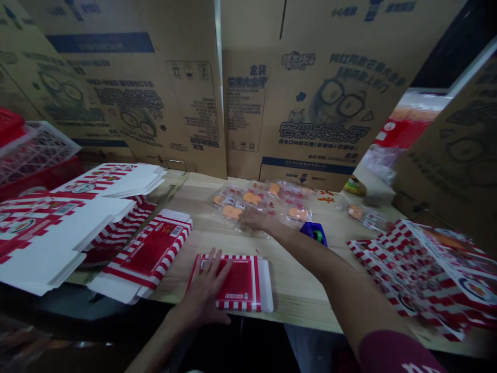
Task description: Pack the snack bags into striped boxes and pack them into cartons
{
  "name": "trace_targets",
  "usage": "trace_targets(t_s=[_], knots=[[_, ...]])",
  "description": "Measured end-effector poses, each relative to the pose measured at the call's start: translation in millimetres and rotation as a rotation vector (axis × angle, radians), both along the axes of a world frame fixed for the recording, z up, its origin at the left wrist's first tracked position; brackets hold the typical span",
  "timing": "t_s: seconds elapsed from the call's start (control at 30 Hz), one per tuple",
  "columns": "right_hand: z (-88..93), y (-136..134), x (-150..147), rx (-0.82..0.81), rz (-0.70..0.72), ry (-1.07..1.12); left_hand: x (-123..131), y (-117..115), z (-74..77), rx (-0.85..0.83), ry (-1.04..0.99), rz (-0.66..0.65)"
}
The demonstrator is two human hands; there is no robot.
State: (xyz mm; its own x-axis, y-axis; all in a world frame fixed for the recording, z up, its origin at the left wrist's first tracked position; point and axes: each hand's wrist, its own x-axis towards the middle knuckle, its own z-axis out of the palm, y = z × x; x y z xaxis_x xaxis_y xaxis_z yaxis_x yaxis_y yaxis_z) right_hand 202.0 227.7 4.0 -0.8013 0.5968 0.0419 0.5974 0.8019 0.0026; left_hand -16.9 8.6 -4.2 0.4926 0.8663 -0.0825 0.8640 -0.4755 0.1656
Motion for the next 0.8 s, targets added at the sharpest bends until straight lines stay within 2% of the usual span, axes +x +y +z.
trace_targets(t_s=[0.1, 0.2, 0.37, 0.5, 0.6, 0.7, 0.8], knots=[[9.7, -12, -6, -0.079, 0.040, -0.056, 14, 17, 8.9, -0.153, 0.120, -0.109], [25.0, -29, -12, -0.113, 0.057, -0.040, 13, 10, 8.7, -0.153, 0.094, -0.107], [52.6, -59, -22, -0.094, 0.061, 0.062, -4, -30, 6.0, -0.106, 0.072, 0.085], [63.3, -88, -26, -0.046, 0.051, 0.169, -22, -54, 2.5, -0.040, 0.077, 0.283], [57.2, -104, -18, -0.050, -0.128, 0.250, -31, -63, -0.6, 0.036, 0.071, 0.342], [39.7, -110, 3, -0.084, -0.317, 0.373, -31, -66, -2.1, 0.086, 0.069, 0.353], [21.5, -116, 29, -0.132, -0.416, 0.483, -26, -63, -2.0, 0.119, 0.037, 0.344]])
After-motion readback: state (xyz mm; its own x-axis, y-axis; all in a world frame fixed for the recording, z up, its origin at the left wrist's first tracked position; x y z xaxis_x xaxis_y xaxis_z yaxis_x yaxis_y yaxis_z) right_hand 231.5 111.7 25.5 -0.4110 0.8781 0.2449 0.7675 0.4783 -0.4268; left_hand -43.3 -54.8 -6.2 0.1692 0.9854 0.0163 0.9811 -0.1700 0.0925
